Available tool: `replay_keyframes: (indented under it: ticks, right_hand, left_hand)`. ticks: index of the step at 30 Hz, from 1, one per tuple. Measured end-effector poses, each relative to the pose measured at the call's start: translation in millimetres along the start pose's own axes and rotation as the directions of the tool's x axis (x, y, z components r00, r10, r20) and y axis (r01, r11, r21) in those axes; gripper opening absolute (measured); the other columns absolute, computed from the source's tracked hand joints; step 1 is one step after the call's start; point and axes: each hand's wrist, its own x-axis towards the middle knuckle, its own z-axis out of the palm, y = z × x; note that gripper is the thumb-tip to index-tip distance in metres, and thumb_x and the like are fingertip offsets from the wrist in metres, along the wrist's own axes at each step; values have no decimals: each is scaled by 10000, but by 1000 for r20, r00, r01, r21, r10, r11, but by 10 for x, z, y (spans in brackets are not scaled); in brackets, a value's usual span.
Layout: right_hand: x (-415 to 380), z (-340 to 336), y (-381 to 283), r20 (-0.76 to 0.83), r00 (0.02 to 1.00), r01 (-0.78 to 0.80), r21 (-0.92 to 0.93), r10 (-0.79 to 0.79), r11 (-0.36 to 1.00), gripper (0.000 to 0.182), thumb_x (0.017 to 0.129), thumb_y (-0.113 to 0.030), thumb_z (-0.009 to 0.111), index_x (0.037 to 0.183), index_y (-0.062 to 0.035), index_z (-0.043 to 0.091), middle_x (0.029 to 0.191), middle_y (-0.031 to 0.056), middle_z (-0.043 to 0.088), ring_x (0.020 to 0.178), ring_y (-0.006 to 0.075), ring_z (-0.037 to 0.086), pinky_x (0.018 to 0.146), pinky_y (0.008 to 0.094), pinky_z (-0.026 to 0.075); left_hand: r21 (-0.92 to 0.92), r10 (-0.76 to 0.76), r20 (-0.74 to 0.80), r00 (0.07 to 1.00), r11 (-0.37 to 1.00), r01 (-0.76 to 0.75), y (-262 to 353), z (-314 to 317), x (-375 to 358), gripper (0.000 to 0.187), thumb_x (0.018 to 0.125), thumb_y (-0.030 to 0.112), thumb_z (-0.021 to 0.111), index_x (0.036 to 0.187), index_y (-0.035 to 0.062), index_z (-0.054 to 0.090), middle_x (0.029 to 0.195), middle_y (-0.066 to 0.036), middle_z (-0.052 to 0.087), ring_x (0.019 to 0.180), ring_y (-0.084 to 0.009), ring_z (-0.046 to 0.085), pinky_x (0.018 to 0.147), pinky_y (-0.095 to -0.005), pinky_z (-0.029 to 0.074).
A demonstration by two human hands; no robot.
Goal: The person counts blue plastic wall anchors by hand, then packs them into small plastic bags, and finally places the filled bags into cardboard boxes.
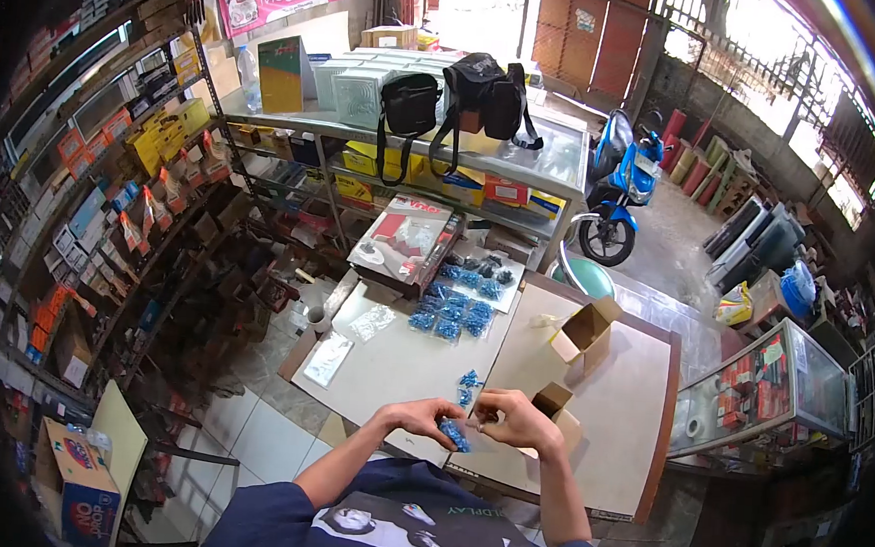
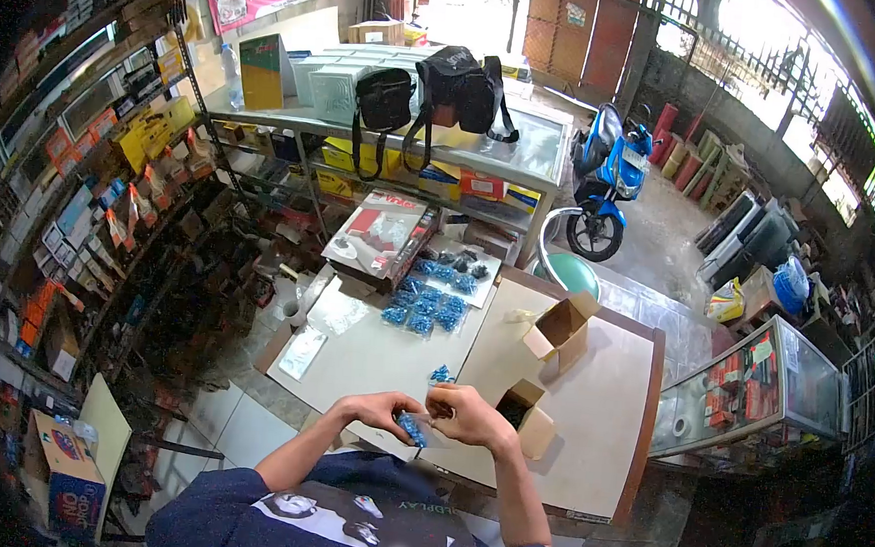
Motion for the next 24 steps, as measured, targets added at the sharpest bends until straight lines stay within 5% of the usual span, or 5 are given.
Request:
replay_keyframes:
  ticks: [4,11,15,19,24]
  right_hand:
    - [64,-14,5,100,989,-94,-144,109,985,161,708,-16,639,744,28,488,688,152,491,631,281,473,590,370,417]
    - [358,139,-144,-17,991,-132,-106,131,986,138,740,23,650,856,-3,581,753,91,563,661,178,550,629,301,464]
    - [520,255,-511,-244,970,18,33,-10,999,184,713,36,716,814,-22,574,772,53,590,691,134,555,617,269,447]
    - [754,635,-717,-188,981,33,-75,-47,997,220,721,28,713,918,-28,636,1025,105,647,955,229,634,823,329,497]
    - [1100,855,-197,-290,956,-90,-439,-46,894,626,690,-131,796,1262,-107,540,1359,102,489,1301,298,414,1065,432,365]
  left_hand:
    - [-82,1,3,1000,997,-1,-15,-65,-54,302,760,84,774,1013,37,616,916,-1,649,841,-73,594,777,-242,494]
    - [138,117,-72,990,985,-107,-389,-379,-82,373,717,118,813,1037,49,634,925,-1,642,859,-88,563,772,-257,467]
    - [-29,185,-233,955,980,-197,-497,-600,-159,312,730,84,794,1008,54,654,966,-23,658,916,-113,602,830,-283,493]
    - [-212,219,-324,920,931,-296,-389,-842,-257,352,770,99,765,1082,33,618,988,-29,656,903,-114,607,815,-275,510]
    - [-323,240,-273,932,889,-324,-114,-1038,-417,402,793,56,744,1156,23,576,1025,-45,659,942,-121,624,844,-290,523]
